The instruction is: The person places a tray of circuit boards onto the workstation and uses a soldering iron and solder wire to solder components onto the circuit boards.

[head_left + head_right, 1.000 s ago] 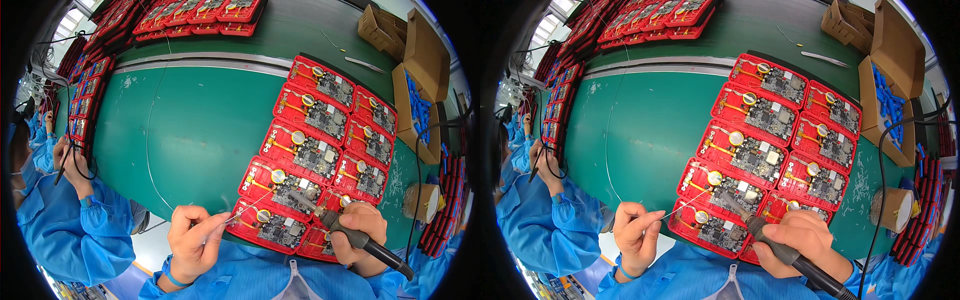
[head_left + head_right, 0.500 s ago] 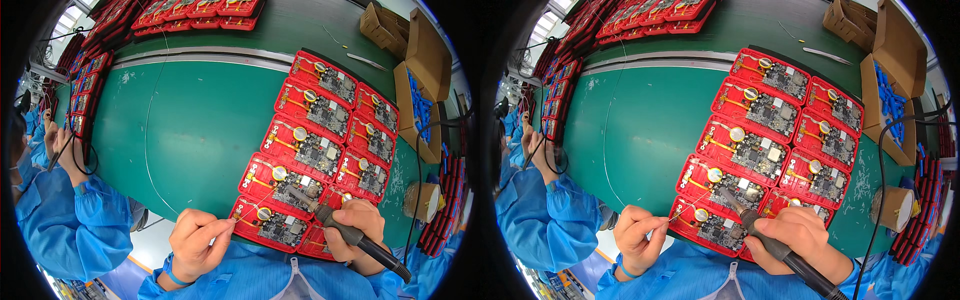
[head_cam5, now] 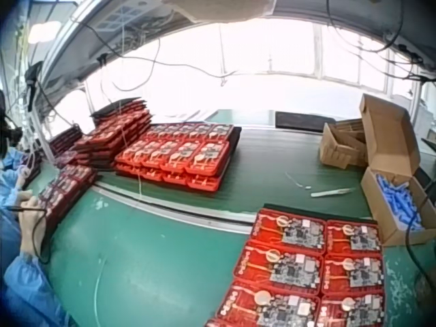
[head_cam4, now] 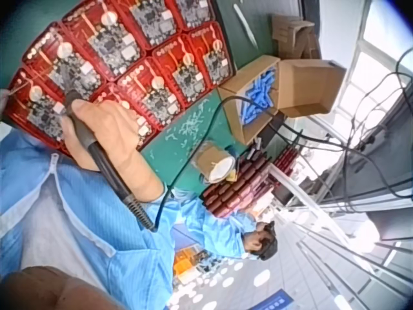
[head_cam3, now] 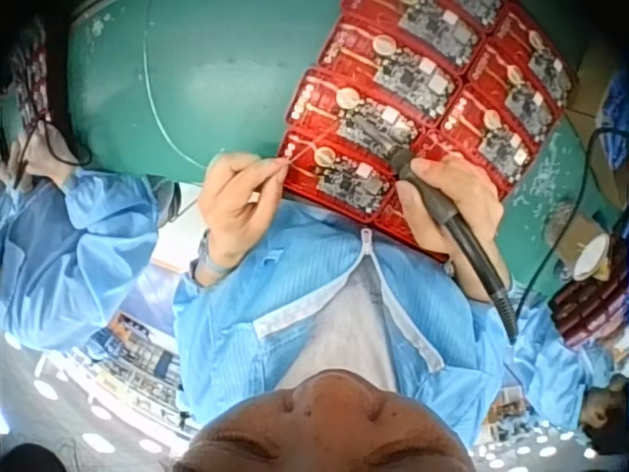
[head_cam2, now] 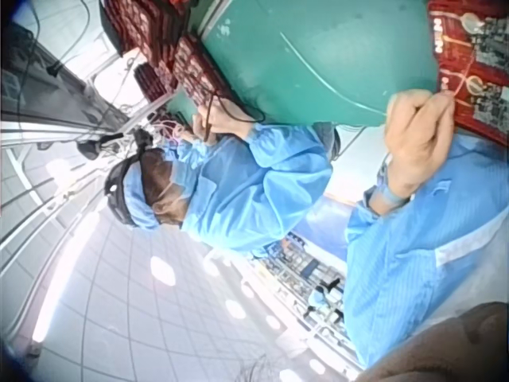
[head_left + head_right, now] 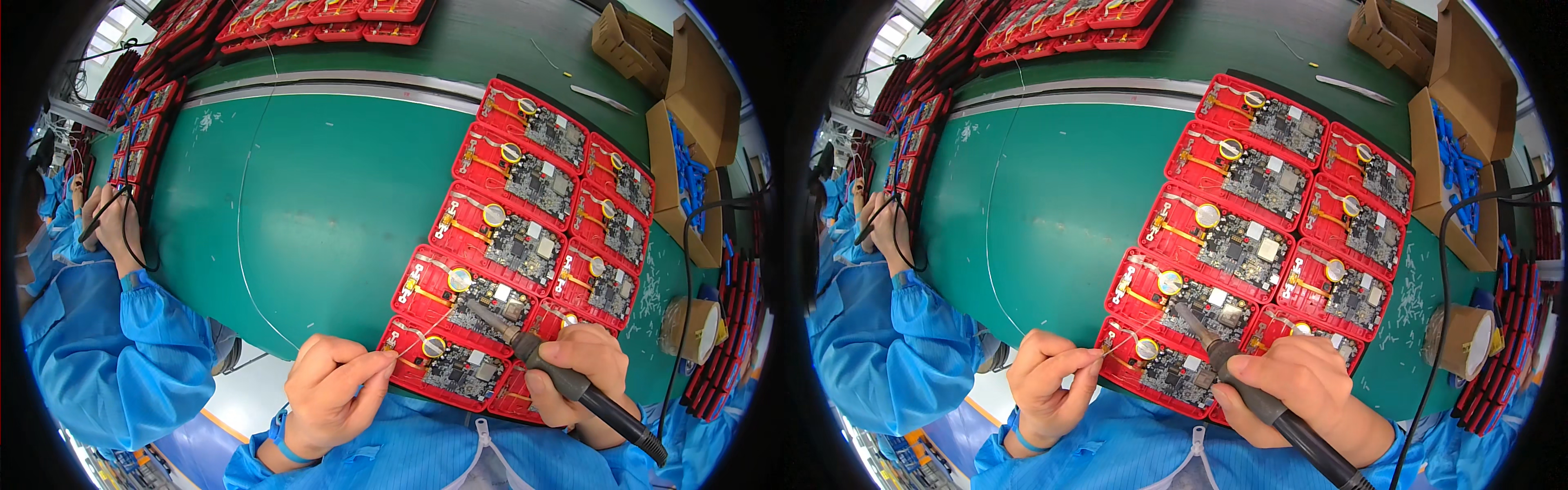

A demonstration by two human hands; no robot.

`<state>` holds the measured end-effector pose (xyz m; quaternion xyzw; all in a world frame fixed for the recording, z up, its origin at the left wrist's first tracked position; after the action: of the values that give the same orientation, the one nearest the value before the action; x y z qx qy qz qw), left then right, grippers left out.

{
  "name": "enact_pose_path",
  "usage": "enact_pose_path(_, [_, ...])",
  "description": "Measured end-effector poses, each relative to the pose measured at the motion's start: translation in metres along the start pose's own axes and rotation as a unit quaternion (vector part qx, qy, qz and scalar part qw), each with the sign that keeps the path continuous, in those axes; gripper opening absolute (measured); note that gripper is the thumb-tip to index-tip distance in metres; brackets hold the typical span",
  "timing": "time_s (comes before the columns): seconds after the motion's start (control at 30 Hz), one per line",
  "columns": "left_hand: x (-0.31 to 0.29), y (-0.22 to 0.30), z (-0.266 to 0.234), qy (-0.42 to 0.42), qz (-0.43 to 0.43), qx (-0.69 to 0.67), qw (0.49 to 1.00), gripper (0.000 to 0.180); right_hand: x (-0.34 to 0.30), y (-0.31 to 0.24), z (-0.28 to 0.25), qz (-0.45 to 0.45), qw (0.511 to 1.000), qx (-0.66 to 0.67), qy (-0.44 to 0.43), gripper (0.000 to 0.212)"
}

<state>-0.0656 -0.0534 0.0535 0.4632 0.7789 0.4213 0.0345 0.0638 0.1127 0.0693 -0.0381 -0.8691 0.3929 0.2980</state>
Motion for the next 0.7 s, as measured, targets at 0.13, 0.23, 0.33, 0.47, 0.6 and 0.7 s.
enact_pose_path(0.13, [0.001,0.002,-0.004,0.007,0.006,0.000,1.000,0.019,0.001,-0.002,-0.005,-0.009,1.000,0.007,0.005,0.040])
enact_pose_path(0.23, [-0.009,-0.007,-0.010,0.027,-0.049,-0.016,0.998,0.021,-0.004,0.000,-0.010,-0.008,0.999,0.031,0.020,0.039])
enact_pose_path(0.33, [-0.013,-0.009,-0.010,0.017,-0.054,-0.015,0.998,0.021,-0.005,0.001,-0.010,0.000,0.999,0.027,0.031,0.038])
enact_pose_path(0.47, [-0.010,-0.006,-0.007,0.009,-0.041,-0.001,0.999,0.022,-0.004,0.001,-0.007,0.004,1.000,0.011,0.027,0.038])
enact_pose_path(0.6, [-0.005,-0.002,-0.003,0.007,-0.007,0.001,1.000,0.020,-0.003,0.000,-0.005,0.000,1.000,0.007,0.014,0.039])
enact_pose_path(0.7, [-0.002,-0.003,-0.002,0.013,-0.010,0.006,1.000,0.021,-0.001,0.001,-0.003,0.004,1.000,0.012,0.003,0.039])
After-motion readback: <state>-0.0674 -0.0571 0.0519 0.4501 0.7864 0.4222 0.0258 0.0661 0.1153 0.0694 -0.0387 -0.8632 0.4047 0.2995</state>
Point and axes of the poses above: each hand's wrist, its own x-axis towards the middle knuckle, its own z-axis out of the palm, y = z × x, the point moved 8 cm from there along x, towards the middle knuckle, and after that the axes turned 1 degree about -x, right-handed, at the moved point
